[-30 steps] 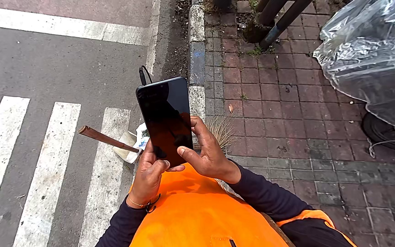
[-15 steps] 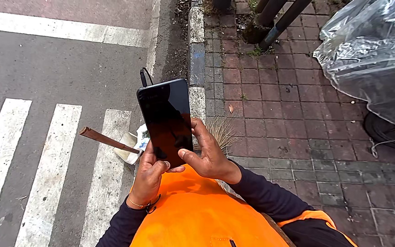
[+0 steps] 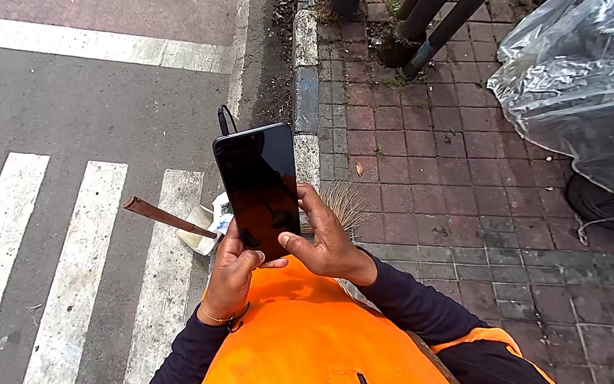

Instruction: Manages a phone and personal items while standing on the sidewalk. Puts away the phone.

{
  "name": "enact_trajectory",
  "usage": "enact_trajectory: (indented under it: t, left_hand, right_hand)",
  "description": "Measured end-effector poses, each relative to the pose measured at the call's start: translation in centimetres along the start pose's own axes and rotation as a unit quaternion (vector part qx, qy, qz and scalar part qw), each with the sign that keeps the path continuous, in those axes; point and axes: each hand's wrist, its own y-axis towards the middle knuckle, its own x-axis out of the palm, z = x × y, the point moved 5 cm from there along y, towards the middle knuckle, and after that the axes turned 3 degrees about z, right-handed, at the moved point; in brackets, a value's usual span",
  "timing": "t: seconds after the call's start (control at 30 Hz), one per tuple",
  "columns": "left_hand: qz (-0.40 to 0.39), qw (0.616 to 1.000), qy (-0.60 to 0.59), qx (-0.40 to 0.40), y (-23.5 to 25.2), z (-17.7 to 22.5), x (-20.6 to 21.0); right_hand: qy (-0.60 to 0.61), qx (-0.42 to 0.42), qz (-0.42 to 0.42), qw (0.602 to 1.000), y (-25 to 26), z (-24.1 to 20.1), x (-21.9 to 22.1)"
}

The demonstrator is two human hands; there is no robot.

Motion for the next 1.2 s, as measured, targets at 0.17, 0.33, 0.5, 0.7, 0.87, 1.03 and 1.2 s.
enact_trajectory:
  t: [0.17,0.33,0.5,0.7,0.87,1.03,1.2]
  left_hand:
    - [0.000,1.000,0.001,0.001,-0.1,0.0,0.1]
    - [-0.006,1.000,0.006,0.006,-0.2,0.0,0.2]
    - [-0.008,1.000,0.007,0.007,-0.4,0.0,0.1]
    - [-0.010,1.000,0.007,0.002,-0.4,0.0,0.2]
    - [-0.013,1.000,0.006,0.003,-0.4,0.0,0.3]
    - [-0.003,1.000,0.001,0.001,-0.4,-0.1,0.1]
    - [-0.005,1.000,-0.012,0.001,-0.5,-0.2,-0.1]
  right_hand:
    - [0.002,0.008,0.014,1.000,-0.2,-0.1,0.1]
    - [-0.008,0.013,0.037,0.999,-0.3,-0.1,0.2]
    - [0.020,0.009,0.021,1.000,-0.3,-0.1,-0.2]
    - [-0.013,0.017,0.034,0.999,-0.2,0.0,-1.2]
    - [-0.008,0.018,0.035,0.999,-0.3,0.0,-1.4]
    - [0.000,-0.001,0.010,1.000,-0.2,-0.1,-1.2]
    - [-0.006,0.000,0.010,1.000,-0.2,0.0,-1.1]
